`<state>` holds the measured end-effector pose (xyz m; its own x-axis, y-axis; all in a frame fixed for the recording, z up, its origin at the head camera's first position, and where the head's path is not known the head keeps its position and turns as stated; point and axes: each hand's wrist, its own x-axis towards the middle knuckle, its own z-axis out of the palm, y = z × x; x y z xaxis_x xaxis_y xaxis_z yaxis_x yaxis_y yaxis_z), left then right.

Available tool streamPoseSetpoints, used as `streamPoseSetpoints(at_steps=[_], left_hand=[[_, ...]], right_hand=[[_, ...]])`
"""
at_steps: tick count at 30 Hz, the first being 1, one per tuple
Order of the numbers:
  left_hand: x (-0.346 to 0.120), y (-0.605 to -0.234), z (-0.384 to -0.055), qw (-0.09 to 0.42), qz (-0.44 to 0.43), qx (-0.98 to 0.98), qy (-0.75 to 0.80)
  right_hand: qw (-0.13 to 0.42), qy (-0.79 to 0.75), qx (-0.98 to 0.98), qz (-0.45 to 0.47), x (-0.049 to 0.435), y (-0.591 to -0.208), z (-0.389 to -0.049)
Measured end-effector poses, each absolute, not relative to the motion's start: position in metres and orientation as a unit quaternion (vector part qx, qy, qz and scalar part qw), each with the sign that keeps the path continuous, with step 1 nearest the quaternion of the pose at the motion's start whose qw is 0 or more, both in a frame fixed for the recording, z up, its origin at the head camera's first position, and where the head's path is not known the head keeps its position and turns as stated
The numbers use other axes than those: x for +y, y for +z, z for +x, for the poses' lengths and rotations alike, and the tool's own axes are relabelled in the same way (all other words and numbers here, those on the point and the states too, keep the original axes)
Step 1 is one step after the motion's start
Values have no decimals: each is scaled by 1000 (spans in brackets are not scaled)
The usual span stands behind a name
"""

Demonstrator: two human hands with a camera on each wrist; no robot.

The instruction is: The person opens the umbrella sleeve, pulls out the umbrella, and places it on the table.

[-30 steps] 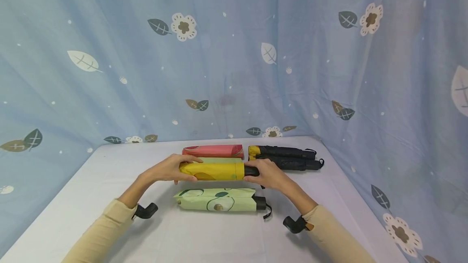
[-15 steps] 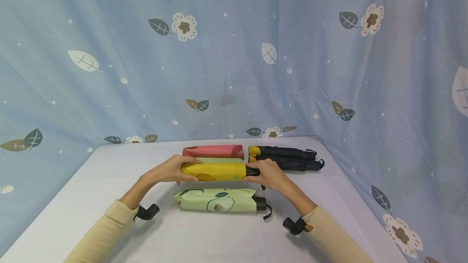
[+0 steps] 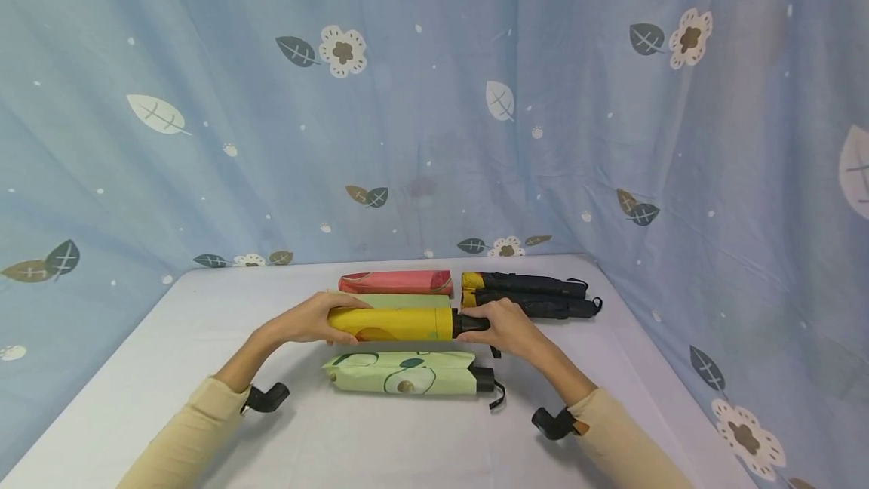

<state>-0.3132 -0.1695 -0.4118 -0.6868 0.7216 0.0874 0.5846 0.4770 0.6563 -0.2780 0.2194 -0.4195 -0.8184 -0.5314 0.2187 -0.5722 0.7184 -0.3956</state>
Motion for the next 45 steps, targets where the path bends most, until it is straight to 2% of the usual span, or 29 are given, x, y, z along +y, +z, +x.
streamPoseSetpoints(at_steps=[28,39,45], left_hand=[[-168,-411,-314,86,378,856,342],[-164,-414,-316,87,380,858,336],[-163,-415,-316,88,378,858,337]], right_hand=[[59,208,-933,289,224,-423,-277],[78,201,-935,283,226,-429,-278],[107,188,-927,307,227,-433,-278]])
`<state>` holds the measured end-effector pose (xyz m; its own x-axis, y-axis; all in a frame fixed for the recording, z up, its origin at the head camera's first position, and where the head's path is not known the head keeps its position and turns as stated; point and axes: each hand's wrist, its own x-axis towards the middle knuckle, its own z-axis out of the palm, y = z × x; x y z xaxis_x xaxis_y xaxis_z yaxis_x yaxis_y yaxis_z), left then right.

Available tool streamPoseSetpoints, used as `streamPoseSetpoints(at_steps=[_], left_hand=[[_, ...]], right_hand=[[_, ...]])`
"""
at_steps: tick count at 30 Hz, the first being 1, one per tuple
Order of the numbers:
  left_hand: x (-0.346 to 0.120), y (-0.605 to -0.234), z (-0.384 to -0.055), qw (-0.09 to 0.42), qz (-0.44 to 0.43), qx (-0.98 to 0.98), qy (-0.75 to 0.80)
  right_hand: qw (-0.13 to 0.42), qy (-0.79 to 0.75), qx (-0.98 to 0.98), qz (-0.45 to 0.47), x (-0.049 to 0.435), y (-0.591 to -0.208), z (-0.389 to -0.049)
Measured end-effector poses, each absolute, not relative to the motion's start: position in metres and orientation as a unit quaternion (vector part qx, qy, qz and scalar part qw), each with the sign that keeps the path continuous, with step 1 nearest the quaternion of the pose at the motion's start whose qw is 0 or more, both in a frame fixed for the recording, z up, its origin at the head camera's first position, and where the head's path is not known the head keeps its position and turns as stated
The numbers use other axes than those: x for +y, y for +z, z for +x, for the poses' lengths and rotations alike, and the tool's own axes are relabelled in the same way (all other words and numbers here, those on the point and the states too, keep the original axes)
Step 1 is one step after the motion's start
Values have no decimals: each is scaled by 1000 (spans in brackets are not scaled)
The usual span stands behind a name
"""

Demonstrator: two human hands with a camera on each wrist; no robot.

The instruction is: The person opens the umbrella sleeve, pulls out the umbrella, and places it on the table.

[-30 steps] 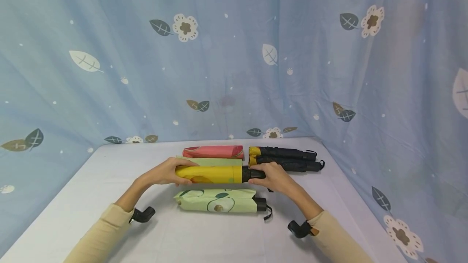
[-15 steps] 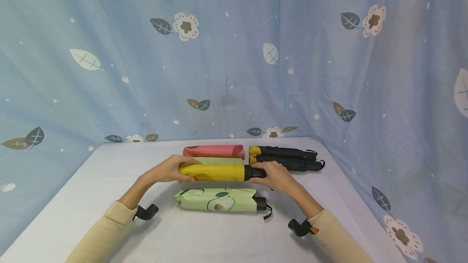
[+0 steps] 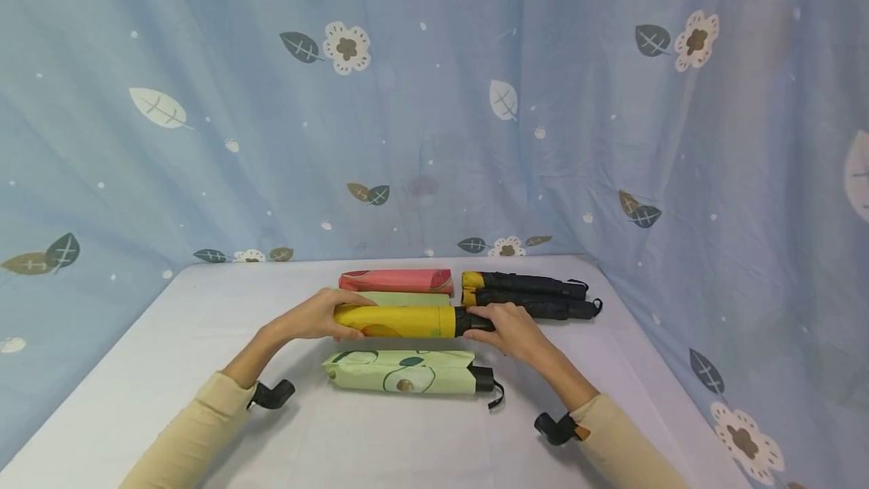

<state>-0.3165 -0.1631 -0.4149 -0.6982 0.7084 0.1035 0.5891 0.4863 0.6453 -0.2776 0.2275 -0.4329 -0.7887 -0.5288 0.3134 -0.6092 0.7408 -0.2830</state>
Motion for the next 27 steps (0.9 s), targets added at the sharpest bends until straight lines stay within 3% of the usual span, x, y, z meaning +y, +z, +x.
streamPoseSetpoints(at_steps=[10,27], left_hand=[[-165,-422,-319,56,385,868,308],[-176,-422,-318,62,385,869,304]], right_hand=[[172,183,-908,334,230,-440,-278],[200,194,-903,326,240,-441,-276]])
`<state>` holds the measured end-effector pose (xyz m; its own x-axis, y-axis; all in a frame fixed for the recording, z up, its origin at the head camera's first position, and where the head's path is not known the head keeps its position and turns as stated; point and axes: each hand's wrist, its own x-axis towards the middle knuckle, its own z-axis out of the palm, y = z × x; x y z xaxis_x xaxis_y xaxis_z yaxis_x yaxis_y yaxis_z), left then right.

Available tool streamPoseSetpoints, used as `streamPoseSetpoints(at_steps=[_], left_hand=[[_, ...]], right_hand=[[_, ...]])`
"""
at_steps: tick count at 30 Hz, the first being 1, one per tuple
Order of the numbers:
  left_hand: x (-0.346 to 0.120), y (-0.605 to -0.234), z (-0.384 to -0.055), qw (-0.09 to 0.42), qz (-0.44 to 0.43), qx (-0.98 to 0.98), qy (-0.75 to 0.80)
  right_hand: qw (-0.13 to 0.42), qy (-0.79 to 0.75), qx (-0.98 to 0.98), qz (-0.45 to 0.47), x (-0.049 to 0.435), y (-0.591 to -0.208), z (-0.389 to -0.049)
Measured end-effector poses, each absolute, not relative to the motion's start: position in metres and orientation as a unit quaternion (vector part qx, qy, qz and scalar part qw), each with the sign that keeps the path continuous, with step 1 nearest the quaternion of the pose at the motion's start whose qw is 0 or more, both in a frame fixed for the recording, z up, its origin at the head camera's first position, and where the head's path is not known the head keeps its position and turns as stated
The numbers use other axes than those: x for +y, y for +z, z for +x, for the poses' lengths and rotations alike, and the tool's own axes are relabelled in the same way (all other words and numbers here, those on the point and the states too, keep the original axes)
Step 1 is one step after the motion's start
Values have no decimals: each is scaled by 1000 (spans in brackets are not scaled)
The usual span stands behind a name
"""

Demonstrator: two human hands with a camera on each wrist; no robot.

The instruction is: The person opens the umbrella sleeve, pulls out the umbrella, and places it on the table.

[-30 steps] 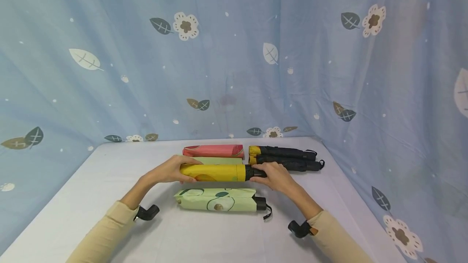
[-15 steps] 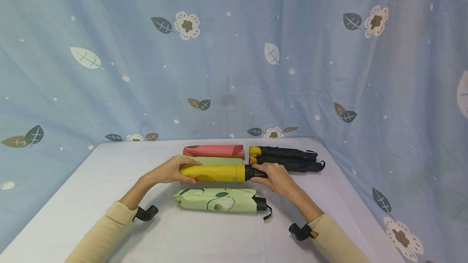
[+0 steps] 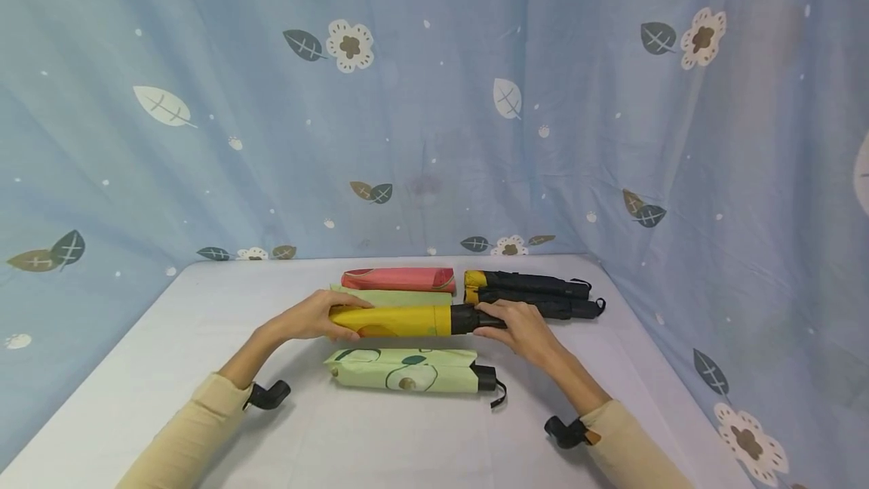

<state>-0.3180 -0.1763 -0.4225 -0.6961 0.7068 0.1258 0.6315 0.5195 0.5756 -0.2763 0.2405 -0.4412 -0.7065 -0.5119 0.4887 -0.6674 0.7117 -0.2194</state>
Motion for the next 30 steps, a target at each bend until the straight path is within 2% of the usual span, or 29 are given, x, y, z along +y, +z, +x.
streamPoseSetpoints(at_steps=[4,20,30], left_hand=[[-178,-424,-318,49,394,873,283],[-181,-421,-316,49,384,874,293],[-184,-423,-316,67,374,871,311]], right_hand=[[207,193,-900,333,246,-444,-275],[204,212,-904,309,262,-443,-273],[209,225,-897,319,272,-442,-272]])
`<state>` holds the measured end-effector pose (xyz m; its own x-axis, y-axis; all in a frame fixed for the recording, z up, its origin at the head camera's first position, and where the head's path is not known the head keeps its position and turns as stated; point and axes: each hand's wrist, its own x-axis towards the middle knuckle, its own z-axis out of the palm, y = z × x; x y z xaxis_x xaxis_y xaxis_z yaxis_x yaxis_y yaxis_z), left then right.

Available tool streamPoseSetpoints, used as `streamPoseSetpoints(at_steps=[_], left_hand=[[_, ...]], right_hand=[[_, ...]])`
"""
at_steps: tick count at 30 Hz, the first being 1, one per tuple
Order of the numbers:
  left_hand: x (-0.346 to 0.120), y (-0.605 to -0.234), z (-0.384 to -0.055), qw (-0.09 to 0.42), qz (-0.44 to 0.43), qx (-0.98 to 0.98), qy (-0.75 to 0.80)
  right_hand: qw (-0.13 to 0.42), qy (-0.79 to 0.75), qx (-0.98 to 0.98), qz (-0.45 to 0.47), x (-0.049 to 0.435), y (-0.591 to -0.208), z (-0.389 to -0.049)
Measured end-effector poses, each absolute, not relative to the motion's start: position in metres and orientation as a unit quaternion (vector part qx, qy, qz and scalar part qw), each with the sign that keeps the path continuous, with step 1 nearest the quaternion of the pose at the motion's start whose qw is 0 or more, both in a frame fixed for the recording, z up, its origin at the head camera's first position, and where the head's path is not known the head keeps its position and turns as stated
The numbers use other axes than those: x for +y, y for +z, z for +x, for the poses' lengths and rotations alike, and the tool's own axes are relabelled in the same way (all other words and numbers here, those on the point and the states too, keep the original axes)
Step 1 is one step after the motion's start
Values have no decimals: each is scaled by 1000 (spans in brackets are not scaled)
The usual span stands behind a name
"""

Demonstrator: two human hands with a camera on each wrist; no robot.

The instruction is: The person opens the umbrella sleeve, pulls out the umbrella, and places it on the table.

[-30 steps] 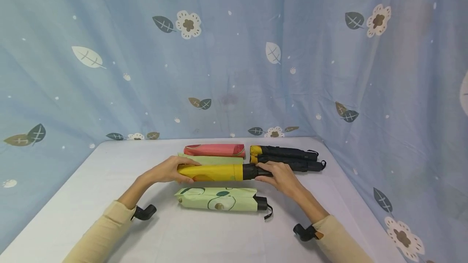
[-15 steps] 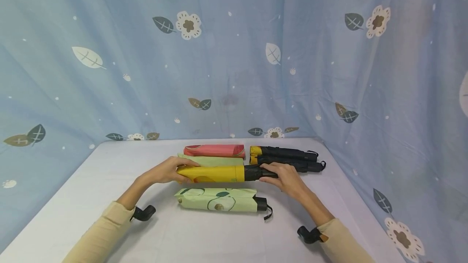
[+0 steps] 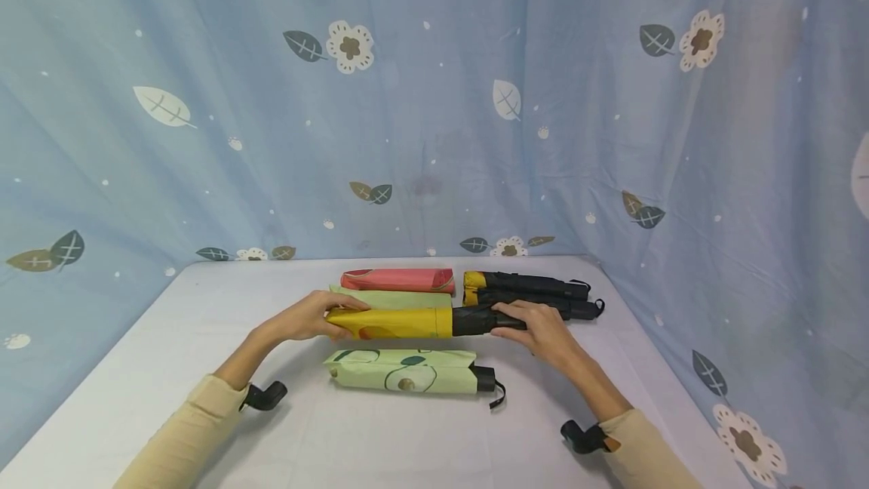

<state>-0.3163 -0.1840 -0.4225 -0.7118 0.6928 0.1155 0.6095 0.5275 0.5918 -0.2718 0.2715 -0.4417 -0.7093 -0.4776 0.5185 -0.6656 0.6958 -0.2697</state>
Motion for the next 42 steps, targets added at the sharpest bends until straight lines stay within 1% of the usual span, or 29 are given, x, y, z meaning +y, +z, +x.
streamPoseSetpoints(at_steps=[6,13,23,31,36,42], left_hand=[[-192,-424,-317,59,363,873,320],[-199,-424,-315,72,352,868,343],[-207,-426,-314,46,342,880,328],[-209,-426,-316,70,331,871,357],[-209,-428,-316,74,330,868,363],[-214,-429,-317,63,330,871,357]], right_hand=[[209,224,-900,311,279,-438,-268],[225,216,-903,296,289,-437,-267],[253,198,-904,281,307,-440,-267],[267,186,-908,264,320,-437,-264],[267,178,-911,258,329,-436,-264],[256,184,-918,239,338,-435,-264]])
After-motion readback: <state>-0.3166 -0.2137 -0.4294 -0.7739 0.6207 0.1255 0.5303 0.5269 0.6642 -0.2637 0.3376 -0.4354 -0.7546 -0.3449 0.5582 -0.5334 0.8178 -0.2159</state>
